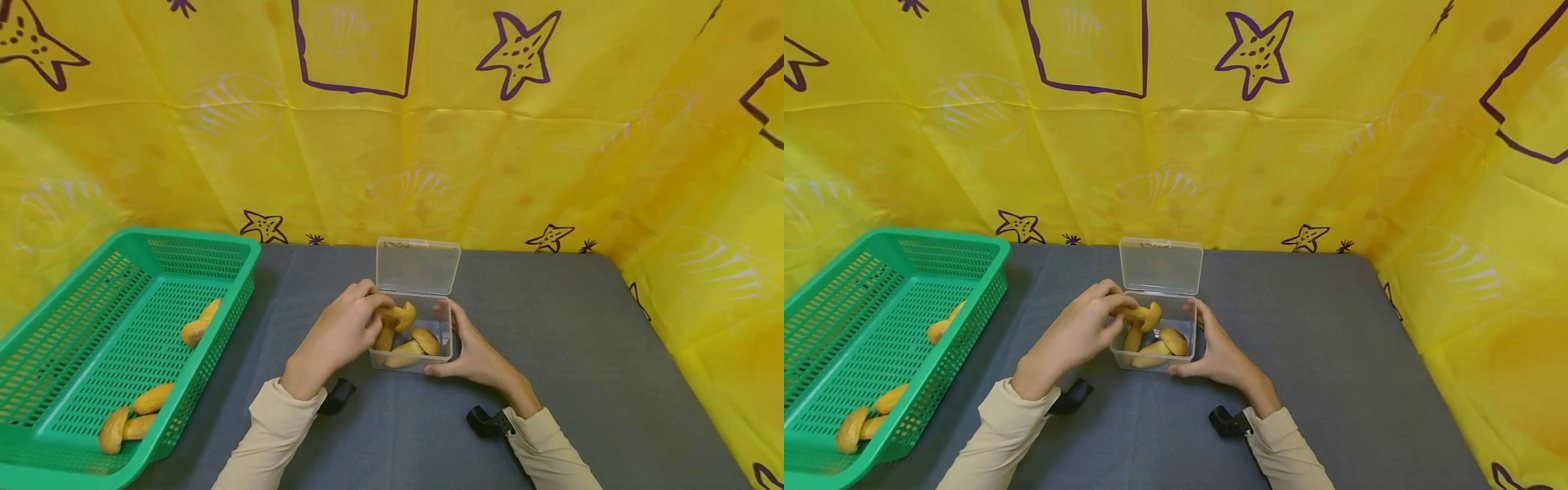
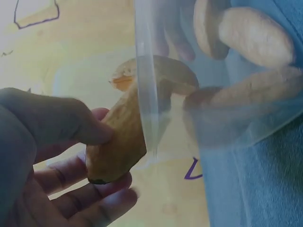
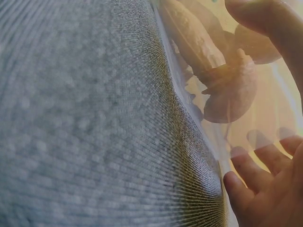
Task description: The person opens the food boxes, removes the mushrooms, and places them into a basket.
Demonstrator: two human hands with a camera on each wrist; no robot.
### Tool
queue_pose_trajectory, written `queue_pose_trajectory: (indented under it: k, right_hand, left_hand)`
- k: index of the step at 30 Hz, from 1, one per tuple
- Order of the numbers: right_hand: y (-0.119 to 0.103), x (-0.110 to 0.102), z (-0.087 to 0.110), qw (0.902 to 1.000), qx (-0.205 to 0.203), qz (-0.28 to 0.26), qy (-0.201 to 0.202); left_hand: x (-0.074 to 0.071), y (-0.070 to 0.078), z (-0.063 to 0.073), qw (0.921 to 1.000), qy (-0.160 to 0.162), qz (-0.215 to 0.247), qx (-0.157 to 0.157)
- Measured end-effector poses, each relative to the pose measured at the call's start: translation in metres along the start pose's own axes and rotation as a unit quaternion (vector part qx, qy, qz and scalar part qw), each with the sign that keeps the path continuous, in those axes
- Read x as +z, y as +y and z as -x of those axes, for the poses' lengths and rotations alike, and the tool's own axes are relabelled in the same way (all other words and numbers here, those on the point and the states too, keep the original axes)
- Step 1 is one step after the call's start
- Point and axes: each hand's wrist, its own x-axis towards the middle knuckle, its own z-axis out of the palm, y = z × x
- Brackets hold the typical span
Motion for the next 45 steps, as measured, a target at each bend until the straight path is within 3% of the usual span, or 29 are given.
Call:
queue_pose_trajectory:
  k: [7,14,18,25,34,45]
  right_hand:
    - [0.000,0.000,0.000,0.9999,-0.005,0.009,-0.001]
    - [-0.001,0.000,0.001,0.9999,-0.008,0.013,-0.004]
    - [0.000,0.000,0.001,0.9999,-0.009,0.014,-0.003]
    - [0.001,-0.001,0.001,0.9998,-0.009,0.017,0.004]
    - [0.000,0.000,0.001,0.9999,-0.005,0.010,0.003]
    - [-0.002,0.000,0.000,1.0000,0.000,0.009,0.001]
  left_hand:
    - [-0.005,-0.005,0.002,0.9985,-0.024,0.038,-0.032]
    - [-0.015,-0.008,0.004,0.9921,-0.087,0.065,-0.062]
    - [-0.021,-0.010,0.006,0.9888,-0.108,0.085,-0.058]
    - [-0.023,-0.013,0.007,0.9867,-0.113,0.107,-0.047]
    - [-0.017,-0.013,0.005,0.9908,-0.106,0.077,-0.033]
    - [-0.034,-0.011,0.001,0.9938,-0.104,0.034,-0.018]
